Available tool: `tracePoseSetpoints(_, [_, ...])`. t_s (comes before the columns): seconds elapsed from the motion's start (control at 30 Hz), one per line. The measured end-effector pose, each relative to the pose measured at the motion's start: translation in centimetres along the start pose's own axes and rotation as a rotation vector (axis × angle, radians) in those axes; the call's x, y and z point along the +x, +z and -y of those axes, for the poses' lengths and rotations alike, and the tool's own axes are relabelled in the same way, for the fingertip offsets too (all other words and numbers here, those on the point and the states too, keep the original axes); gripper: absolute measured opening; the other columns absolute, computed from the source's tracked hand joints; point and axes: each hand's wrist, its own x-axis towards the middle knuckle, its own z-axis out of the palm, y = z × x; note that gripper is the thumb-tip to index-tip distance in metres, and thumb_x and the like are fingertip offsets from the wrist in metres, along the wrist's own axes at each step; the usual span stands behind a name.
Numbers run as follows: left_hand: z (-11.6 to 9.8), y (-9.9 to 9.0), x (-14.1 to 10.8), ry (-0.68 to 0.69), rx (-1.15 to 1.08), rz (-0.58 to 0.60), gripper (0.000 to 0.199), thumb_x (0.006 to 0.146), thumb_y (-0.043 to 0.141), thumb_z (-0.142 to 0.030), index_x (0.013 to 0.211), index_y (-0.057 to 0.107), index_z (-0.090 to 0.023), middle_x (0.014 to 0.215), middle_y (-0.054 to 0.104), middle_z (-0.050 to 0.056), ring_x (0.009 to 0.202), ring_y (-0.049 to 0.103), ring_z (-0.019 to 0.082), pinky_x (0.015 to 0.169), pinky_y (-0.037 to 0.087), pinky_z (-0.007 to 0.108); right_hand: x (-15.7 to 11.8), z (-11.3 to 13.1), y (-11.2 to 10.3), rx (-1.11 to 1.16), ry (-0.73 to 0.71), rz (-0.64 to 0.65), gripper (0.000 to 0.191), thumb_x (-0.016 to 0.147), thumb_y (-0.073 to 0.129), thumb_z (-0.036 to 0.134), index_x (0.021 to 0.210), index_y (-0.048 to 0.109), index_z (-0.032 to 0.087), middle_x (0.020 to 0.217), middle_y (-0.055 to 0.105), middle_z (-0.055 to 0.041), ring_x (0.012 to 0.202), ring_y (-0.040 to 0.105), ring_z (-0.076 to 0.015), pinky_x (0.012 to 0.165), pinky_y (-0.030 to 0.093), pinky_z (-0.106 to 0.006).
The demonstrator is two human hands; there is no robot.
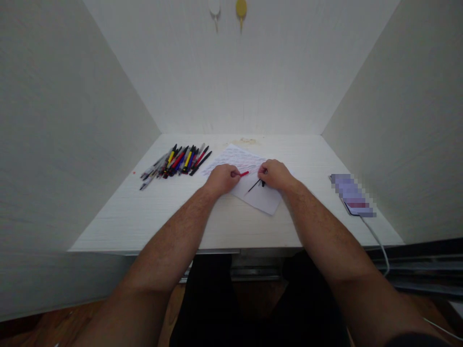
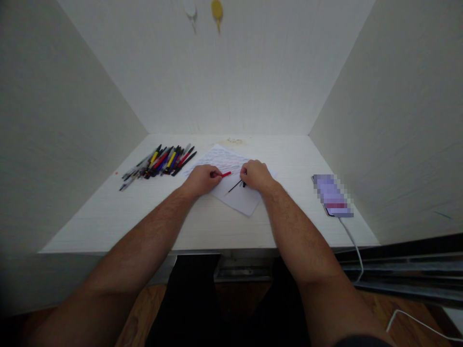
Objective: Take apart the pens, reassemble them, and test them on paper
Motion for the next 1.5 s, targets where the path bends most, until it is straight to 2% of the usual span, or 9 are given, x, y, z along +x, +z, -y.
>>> tracePoseSetpoints(0.27, [-0.4, -0.5, -0.1, -0.003, -0.053, -0.044, 0.021, 0.079, 0.056, -0.023, 0.084, 0.076, -0.020, 0.083, 0.072, 0.005, 0.075, 0.061, 0.018, 0.073, 0.046, 0.031, -0.1, 0.0, 0.2, -0.028, -0.024, -0.043, 0.020, 0.086, 0.051, 0.024, 0.073, 0.063, 0.018, 0.090, 0.069, -0.0123, 0.085, 0.060, -0.0232, 0.072, 0.043, -0.033])
tracePoseSetpoints(0.37, [-0.6, -0.6, -0.1, -0.033, -0.127, -0.079, 0.020, 0.079, 0.055, -0.023, 0.081, 0.074, -0.019, 0.079, 0.072, 0.004, 0.073, 0.060, 0.017, 0.071, 0.045, 0.030, 0.0, -0.7, 0.1, 0.144, 0.022, -0.162, 0.014, 0.087, 0.050, 0.024, 0.080, 0.062, 0.019, 0.089, 0.069, -0.0095, 0.085, 0.059, -0.0211, 0.074, 0.043, -0.032])
tracePoseSetpoints(0.43, [-0.8, -0.6, -0.2, -0.073, -0.261, -0.071, 0.018, 0.079, 0.055, -0.025, 0.079, 0.072, -0.018, 0.074, 0.070, 0.004, 0.068, 0.059, 0.015, 0.066, 0.044, 0.029, 0.2, -1.0, 0.0, 0.336, 0.065, -0.256, 0.011, 0.087, 0.051, 0.023, 0.085, 0.060, 0.019, 0.085, 0.068, -0.0057, 0.079, 0.058, -0.0175, 0.072, 0.044, -0.030])
tracePoseSetpoints(0.5, [-1.1, -0.7, -0.2, -0.143, -0.484, -0.009, 0.016, 0.079, 0.056, -0.027, 0.080, 0.069, -0.017, 0.068, 0.067, 0.003, 0.061, 0.057, 0.013, 0.060, 0.043, 0.027, 0.3, -1.0, -0.2, 0.549, 0.076, -0.311, 0.007, 0.085, 0.052, 0.022, 0.085, 0.058, 0.019, 0.079, 0.066, -0.0021, 0.072, 0.057, -0.0144, 0.068, 0.044, -0.027])
tracePoseSetpoints(0.6, [-1.5, -0.7, -0.4, -0.217, -0.829, 0.127, 0.014, 0.079, 0.058, -0.028, 0.081, 0.065, -0.016, 0.065, 0.065, 0.003, 0.056, 0.056, 0.012, 0.056, 0.043, 0.025, 0.4, -0.5, -0.5, 0.802, 0.043, -0.298, 0.004, 0.082, 0.055, 0.022, 0.083, 0.058, 0.019, 0.069, 0.060, 0.0013, 0.062, 0.054, -0.0118, 0.060, 0.044, -0.025])
tracePoseSetpoints(0.77, [-1.7, -0.4, -0.7, -0.233, -1.099, 0.258, 0.011, 0.080, 0.063, -0.025, 0.080, 0.065, -0.014, 0.070, 0.065, 0.004, 0.056, 0.059, 0.011, 0.057, 0.045, 0.026, -0.1, 0.6, -1.4, 1.006, 0.020, -0.248, 0.009, 0.079, 0.060, 0.024, 0.085, 0.064, 0.019, 0.065, 0.059, 0.0029, 0.055, 0.052, -0.0093, 0.056, 0.046, -0.024])
tracePoseSetpoints(0.9, [-1.4, -0.1, -0.6, -0.224, -1.142, 0.264, 0.013, 0.078, 0.066, -0.025, 0.081, 0.065, -0.012, 0.068, 0.064, 0.003, 0.053, 0.058, 0.010, 0.053, 0.043, 0.025, -0.2, 0.5, -1.6, 1.020, -0.017, -0.239, 0.014, 0.076, 0.064, 0.027, 0.086, 0.069, 0.018, 0.066, 0.062, 0.0012, 0.056, 0.053, -0.0099, 0.056, 0.046, -0.026])
tracePoseSetpoints(1.03, [-1.3, 0.1, -0.5, -0.210, -1.154, 0.249, 0.016, 0.077, 0.069, -0.026, 0.081, 0.066, -0.011, 0.066, 0.063, 0.003, 0.052, 0.057, 0.010, 0.052, 0.042, 0.024, -0.1, 0.3, -1.2, 1.029, -0.067, -0.242, 0.015, 0.071, 0.068, 0.022, 0.085, 0.070, 0.017, 0.074, 0.067, -0.0015, 0.062, 0.055, -0.0105, 0.060, 0.047, -0.027])
tracePoseSetpoints(1.5, [-1.0, 0.3, -0.5, -0.180, -1.135, 0.230, 0.015, 0.076, 0.068, -0.025, 0.082, 0.068, -0.011, 0.063, 0.062, 0.002, 0.050, 0.055, 0.009, 0.050, 0.041, 0.023, -0.1, 0.6, -1.1, 1.054, -0.051, -0.218, 0.016, 0.068, 0.073, 0.020, 0.083, 0.070, 0.016, 0.076, 0.069, -0.0029, 0.071, 0.061, -0.0136, 0.069, 0.051, -0.031])
